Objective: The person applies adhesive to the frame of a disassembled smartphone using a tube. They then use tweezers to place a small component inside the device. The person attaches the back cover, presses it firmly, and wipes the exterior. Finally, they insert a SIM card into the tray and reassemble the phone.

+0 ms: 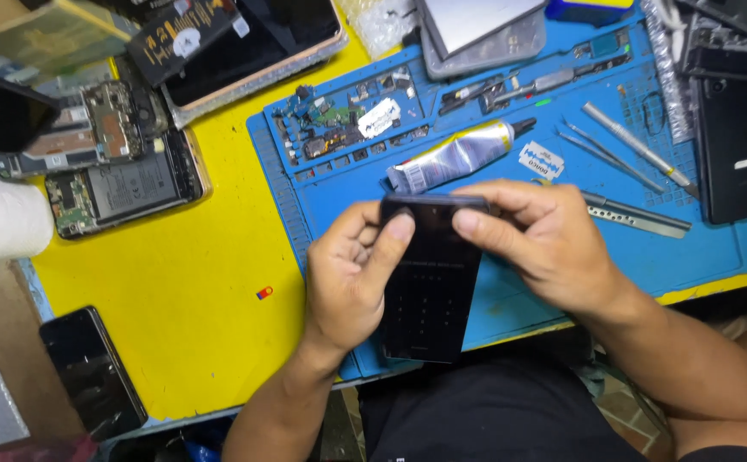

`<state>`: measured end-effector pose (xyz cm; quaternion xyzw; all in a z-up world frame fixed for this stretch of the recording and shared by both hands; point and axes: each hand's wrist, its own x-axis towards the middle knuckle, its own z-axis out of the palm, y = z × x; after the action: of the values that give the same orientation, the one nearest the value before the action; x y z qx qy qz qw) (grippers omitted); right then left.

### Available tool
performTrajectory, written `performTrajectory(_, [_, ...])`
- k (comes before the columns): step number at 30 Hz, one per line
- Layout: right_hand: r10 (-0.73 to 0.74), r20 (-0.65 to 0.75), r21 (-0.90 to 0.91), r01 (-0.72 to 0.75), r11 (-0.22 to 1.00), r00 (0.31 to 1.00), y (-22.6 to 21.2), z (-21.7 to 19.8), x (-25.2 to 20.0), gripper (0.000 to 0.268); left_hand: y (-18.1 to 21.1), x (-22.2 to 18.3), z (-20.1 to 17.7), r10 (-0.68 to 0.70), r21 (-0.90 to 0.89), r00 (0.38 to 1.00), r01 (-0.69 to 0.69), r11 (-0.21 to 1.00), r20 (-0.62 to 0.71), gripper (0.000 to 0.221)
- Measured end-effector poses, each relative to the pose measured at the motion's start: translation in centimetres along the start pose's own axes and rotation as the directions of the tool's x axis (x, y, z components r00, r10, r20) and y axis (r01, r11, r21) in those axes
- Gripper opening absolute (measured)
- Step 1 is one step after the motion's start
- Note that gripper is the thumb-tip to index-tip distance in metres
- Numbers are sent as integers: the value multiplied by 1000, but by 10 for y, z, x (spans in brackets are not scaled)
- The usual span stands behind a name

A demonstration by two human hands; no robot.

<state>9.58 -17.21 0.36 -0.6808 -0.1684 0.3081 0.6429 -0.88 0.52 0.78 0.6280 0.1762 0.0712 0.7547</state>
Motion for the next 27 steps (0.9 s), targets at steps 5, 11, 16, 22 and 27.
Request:
performTrajectory(5, [151, 15, 230, -151, 962, 988, -2, 10, 12, 33, -2, 11, 0, -118, -121, 992, 113, 986, -39, 16])
performTrajectory(11, [58, 311, 470, -207, 858, 948, -2, 16, -2, 50, 0, 23, -3, -227, -335, 951, 148, 931, -211, 14])
performTrajectory(16, [74, 519, 394, -316, 863, 851, -11, 20, -24, 64, -6, 30, -10, -230, -488, 926, 58, 871, -301, 20])
performTrajectory(22, [45, 525, 371, -276, 886, 850, -20, 24, -40, 78, -15, 34, -11, -230, -539, 894, -14, 842, -383, 20])
performTrajectory(27, [-2, 380, 207, -83, 975, 925, -26, 44, -55, 83, -18, 36, -11, -156, -572, 837, -210, 792, -524, 17])
